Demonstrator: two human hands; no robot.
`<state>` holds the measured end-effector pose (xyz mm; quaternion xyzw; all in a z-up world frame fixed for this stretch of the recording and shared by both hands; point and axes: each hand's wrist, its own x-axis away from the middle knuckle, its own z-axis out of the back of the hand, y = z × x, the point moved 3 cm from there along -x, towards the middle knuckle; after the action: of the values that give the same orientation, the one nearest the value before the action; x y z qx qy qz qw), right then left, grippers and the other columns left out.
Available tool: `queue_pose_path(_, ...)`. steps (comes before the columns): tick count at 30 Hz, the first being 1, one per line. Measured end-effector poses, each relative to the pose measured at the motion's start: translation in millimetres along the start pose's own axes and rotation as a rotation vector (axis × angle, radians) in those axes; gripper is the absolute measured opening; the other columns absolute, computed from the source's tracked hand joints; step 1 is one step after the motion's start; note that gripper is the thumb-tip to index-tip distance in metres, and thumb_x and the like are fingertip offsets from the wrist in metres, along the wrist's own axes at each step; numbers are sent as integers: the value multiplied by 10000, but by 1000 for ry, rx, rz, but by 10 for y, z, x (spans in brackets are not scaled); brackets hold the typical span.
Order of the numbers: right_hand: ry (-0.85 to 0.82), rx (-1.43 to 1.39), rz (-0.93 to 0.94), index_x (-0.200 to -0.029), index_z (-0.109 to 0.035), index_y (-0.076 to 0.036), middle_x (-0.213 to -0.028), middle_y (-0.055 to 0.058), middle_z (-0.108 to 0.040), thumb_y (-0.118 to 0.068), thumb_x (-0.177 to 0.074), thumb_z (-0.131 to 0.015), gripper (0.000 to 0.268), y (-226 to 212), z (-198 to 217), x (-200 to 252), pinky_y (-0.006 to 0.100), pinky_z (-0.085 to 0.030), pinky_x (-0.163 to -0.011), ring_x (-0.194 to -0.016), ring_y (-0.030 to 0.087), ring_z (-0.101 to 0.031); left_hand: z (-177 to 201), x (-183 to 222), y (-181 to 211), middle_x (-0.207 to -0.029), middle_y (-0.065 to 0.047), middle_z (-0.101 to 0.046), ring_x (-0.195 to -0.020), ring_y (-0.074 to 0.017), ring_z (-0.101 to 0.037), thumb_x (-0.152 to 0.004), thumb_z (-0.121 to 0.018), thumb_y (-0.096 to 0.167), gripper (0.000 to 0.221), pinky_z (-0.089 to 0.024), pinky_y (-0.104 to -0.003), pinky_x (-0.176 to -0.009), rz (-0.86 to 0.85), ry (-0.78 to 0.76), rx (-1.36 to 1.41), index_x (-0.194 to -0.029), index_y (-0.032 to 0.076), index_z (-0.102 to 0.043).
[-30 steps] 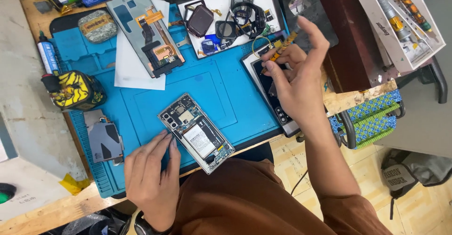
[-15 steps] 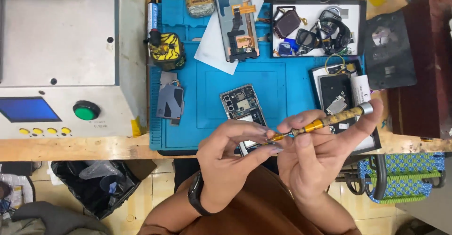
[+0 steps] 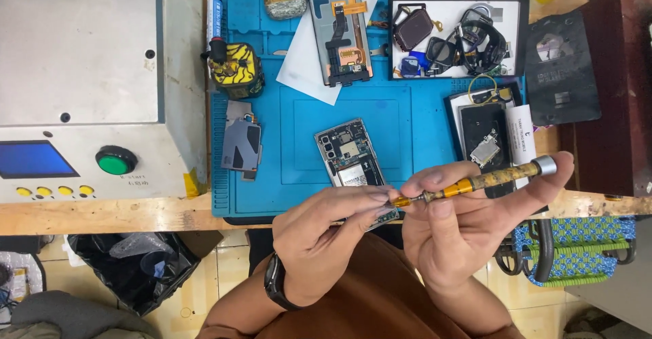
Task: A person performs a repair on a smartphone, using a screwdriver to remove internal components and manipulating the SIM tray.
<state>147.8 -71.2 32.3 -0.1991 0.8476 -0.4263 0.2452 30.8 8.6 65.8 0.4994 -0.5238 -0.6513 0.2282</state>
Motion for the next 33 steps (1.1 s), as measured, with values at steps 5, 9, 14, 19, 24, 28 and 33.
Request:
queue_pose_path(5, -1, 34, -6, -1498, 66, -358, -785, 168, -563, 12, -866, -633, 1012, -9, 4, -9, 407, -613, -735, -761, 261, -616, 12, -14, 10, -903, -136, -706, -865, -229, -734, -821, -659, -38, 108, -616, -270, -809, -6, -9, -2, -919, 5, -643)
queue_pose_path(9, -2, 85, -14, -1475, 79, -407, -799, 181, -552, 45, -877, -615, 1021, -27, 3, -9, 423, -629, -744, -719, 285, -625, 17, -28, 16, -916, -140, -709, -881, -226, -734, -819, -660, -33, 115, -614, -266, -816, -5, -33, -26, -928, 1, -646)
queue_pose_path(14, -51, 118, -2, -1458, 66, -446, -776, 182, -562, 99, -902, -585, 1015, -25, 96, 7, 465, -664, -773, -751, 286, -639, 14, -30, -24, -931, -143, -706, -883, -231, -737, -820, -663, -36, 122, -618, -265, -811, 3, -38, -31, -934, 3, -647)
queue_pose_path(19, -17, 180, -53, -1462, 118, -400, -735, 185, -576, 41, -874, -609, 1034, -26, 26, -19, 451, -661, -780, -715, 281, -652, 38, -28, -68, -959, -124, -707, -905, -214, -735, -829, -670, -26, 144, -616, -256, -817, 10, -52, -50, -963, 21, -646)
queue_pose_path(24, -62, 248, -40, -1483, 71, -352, -745, 151, -627, 17, -925, -595, 944, 104, 49, -118, 445, -676, -782, -784, 272, -675, 149, -35, -173, -986, -107, -707, -894, -165, -727, -775, -745, 61, 281, -619, -202, -692, 89, -12, -194, -1029, 23, -631)
queue_pose_path(28, -244, 458, 17, -1455, -144, -442, -936, 279, -553, 164, -1012, -508, 835, 164, -155, -356, 601, -652, -824, -834, 412, -630, 362, 137, -404, -1018, -128, -692, -944, -228, -696, -821, -722, 114, 285, -591, -288, -808, -28, -46, -520, -1066, 20, -612)
queue_pose_path(33, -662, 686, 207, -1324, -152, -273, -903, 340, -506, 125, -955, -460, 624, 286, -496, -515, 495, -582, -795, -778, 401, -611, 438, 145, -451, -1003, -171, -673, -917, -263, -663, -843, -717, 108, 234, -556, -359, -882, -241, -284, -578, -990, -51, -627)
